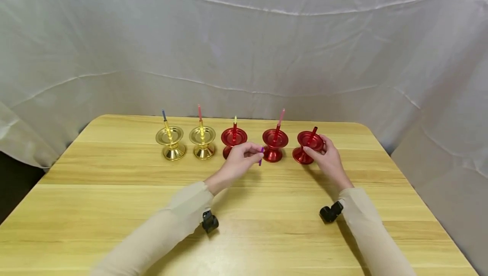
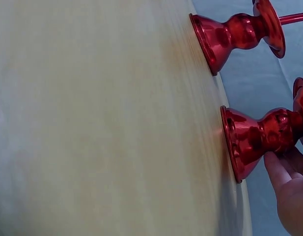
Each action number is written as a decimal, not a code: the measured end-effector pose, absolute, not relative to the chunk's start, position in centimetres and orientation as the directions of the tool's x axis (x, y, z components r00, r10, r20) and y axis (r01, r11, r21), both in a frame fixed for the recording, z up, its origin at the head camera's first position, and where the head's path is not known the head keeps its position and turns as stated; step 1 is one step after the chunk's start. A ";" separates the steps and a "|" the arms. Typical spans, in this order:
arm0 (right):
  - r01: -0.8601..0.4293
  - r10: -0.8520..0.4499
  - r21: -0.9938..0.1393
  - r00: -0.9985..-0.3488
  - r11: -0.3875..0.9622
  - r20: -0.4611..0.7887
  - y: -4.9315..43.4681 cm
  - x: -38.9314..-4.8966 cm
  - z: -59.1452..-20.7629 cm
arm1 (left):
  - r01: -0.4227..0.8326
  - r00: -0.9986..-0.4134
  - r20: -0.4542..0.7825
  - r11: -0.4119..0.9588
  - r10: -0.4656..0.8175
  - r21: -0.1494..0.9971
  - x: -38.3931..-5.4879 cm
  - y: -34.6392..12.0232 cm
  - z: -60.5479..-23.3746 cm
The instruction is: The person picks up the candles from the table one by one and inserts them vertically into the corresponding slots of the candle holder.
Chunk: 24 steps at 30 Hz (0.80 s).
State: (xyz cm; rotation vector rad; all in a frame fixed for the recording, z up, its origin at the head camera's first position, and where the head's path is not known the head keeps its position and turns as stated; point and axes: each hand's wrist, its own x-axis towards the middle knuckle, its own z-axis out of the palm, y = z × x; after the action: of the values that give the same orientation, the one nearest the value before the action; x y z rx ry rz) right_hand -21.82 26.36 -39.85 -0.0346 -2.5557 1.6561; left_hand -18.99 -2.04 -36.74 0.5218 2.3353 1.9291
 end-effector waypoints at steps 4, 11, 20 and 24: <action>-0.013 0.062 -0.901 -0.997 0.434 0.045 26.4 -21.8 -39.6 | 0.237 -0.938 0.191 0.130 0.290 0.963 -19.5 -0.3 -36.2; 0.011 0.083 -0.896 -0.996 0.443 0.029 26.8 -21.8 -39.7 | 0.351 -0.898 0.277 0.176 0.343 0.920 -20.0 3.0 -34.8; -0.002 0.073 -0.904 -0.997 0.428 0.037 26.5 -21.9 -39.4 | 0.440 -0.861 0.339 0.223 0.378 0.870 -21.2 5.4 -33.1; 0.002 0.084 -0.908 -0.996 0.420 0.037 26.4 -22.0 -39.6 | 0.438 -0.868 0.348 0.214 0.354 0.873 -22.0 6.6 -32.7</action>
State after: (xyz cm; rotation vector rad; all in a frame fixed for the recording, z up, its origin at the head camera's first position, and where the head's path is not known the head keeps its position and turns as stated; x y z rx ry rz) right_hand -22.03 26.39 -39.58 -0.0786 -2.5818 1.6508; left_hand -21.95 6.57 -32.74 0.8182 2.5035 1.8424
